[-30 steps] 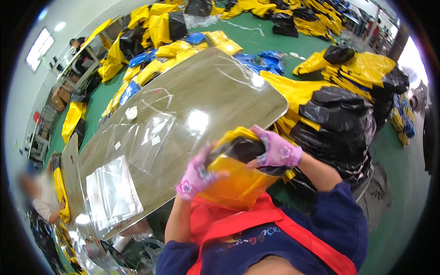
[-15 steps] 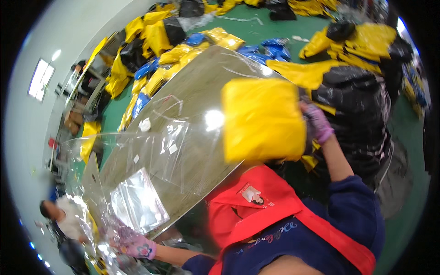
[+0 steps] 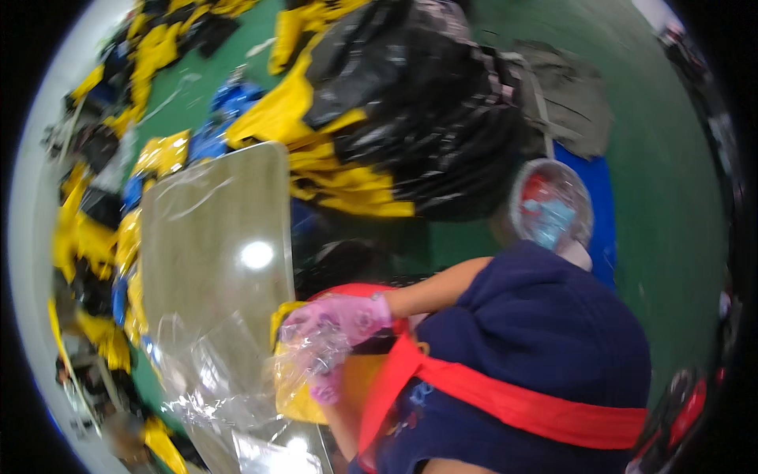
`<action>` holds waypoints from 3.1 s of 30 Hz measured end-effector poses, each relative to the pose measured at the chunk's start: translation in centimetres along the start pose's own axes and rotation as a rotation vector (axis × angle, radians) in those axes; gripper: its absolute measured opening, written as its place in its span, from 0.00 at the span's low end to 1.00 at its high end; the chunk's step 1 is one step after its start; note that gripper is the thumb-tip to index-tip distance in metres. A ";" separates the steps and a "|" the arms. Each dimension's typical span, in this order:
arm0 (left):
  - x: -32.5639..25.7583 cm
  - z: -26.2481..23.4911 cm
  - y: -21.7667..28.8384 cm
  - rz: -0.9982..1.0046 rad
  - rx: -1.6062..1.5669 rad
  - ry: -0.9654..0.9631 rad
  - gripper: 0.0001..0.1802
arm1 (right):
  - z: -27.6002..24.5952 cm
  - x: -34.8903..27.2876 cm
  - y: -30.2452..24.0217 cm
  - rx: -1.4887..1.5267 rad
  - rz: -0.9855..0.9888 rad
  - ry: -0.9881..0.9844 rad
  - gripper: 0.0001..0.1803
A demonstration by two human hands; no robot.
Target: The person repeatedly unfolds and refolds yellow and black raincoats on a clear table, handling each item one at a time. The person wears pink gloves and a red apron while performing the folding task.
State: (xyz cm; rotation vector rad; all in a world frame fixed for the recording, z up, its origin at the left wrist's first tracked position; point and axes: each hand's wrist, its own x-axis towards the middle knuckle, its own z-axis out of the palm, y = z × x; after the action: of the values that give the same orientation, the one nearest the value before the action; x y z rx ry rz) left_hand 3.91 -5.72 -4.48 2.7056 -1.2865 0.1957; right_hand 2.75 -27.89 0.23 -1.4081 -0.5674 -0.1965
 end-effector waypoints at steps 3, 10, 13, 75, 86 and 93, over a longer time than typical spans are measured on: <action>7.1 -6.6 6.2 0.240 -0.100 0.035 0.34 | -9.1 -3.9 -1.5 -0.493 -0.076 0.495 0.13; 6.0 -6.9 6.6 -0.218 -0.246 0.445 0.18 | -30.3 -33.3 -14.5 -1.913 1.428 0.346 0.13; 4.2 -6.5 5.7 -0.299 -0.010 0.522 0.13 | -30.9 -43.9 -8.2 -1.896 1.729 -0.190 0.12; -3.3 -2.4 -10.2 -0.599 -0.152 0.022 0.28 | -9.9 8.4 0.5 -0.020 1.017 -0.052 0.27; -2.9 -3.8 -11.9 -0.566 -0.156 -0.101 0.25 | -10.1 7.4 0.9 0.091 1.072 0.011 0.22; -2.0 -4.6 -11.4 -0.725 -0.696 0.143 0.21 | -8.4 8.6 -1.3 0.041 0.996 -0.002 0.23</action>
State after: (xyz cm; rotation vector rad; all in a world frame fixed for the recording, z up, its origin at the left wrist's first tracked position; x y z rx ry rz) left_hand 11.23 3.76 -1.12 2.2802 -0.1977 -0.1207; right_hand 11.59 -34.50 5.06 -1.4955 0.1714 0.6085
